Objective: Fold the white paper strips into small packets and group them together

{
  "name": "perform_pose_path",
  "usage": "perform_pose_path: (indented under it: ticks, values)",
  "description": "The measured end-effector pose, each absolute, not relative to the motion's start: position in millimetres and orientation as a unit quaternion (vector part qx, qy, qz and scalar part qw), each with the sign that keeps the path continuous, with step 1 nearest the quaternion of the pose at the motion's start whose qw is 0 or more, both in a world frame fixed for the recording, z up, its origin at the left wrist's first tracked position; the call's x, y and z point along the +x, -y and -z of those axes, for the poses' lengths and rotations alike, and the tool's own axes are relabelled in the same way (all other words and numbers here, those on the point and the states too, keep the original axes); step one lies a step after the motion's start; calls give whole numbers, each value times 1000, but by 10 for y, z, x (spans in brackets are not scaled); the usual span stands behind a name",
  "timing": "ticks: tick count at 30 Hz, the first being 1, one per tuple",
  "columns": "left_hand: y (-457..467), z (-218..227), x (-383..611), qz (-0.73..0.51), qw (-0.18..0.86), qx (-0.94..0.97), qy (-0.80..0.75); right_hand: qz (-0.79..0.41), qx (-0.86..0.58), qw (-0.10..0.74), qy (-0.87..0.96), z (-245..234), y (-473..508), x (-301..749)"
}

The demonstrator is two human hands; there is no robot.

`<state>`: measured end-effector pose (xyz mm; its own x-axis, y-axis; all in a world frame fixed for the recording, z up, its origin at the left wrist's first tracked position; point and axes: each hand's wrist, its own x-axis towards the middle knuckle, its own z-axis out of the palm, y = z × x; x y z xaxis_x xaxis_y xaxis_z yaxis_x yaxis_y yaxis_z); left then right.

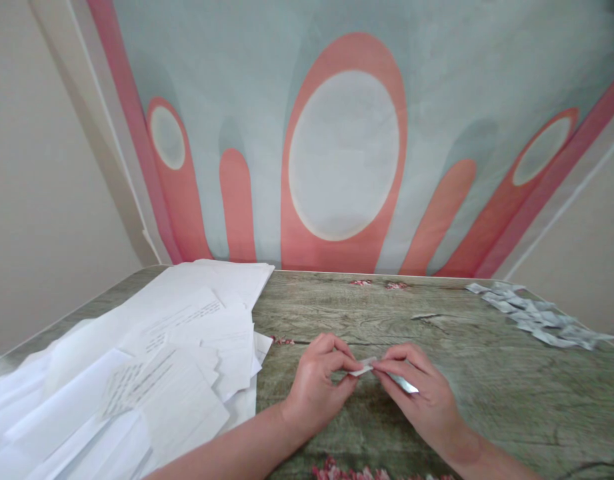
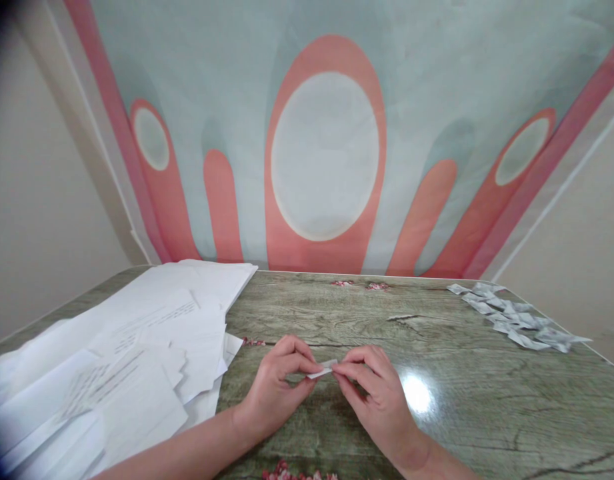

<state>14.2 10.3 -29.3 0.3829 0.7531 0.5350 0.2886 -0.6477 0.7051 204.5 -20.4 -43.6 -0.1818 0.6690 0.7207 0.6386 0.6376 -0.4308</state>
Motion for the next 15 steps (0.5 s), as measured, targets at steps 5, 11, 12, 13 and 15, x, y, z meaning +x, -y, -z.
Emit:
perform_pose_path:
  ticks: [5, 11, 12, 13, 15]
  values:
    - [-88, 284, 127, -445, 230, 803, -323, 3, -425, 472, 773, 423, 212, 2053]
    - [-85, 291, 115, -438, 194, 817, -320, 39, -414, 454, 788, 434, 197, 2079]
    - [-85, 292, 116, -437, 189, 820, -319, 43, -414, 449, 790, 437, 196, 2082]
    - [-85, 293, 116, -436, 184, 822, -317, 46, -415, 445, 792, 439, 197, 2083]
    - [-84, 293, 116, -436, 176, 825, -314, 51, -419, 436, 795, 438, 202, 2082]
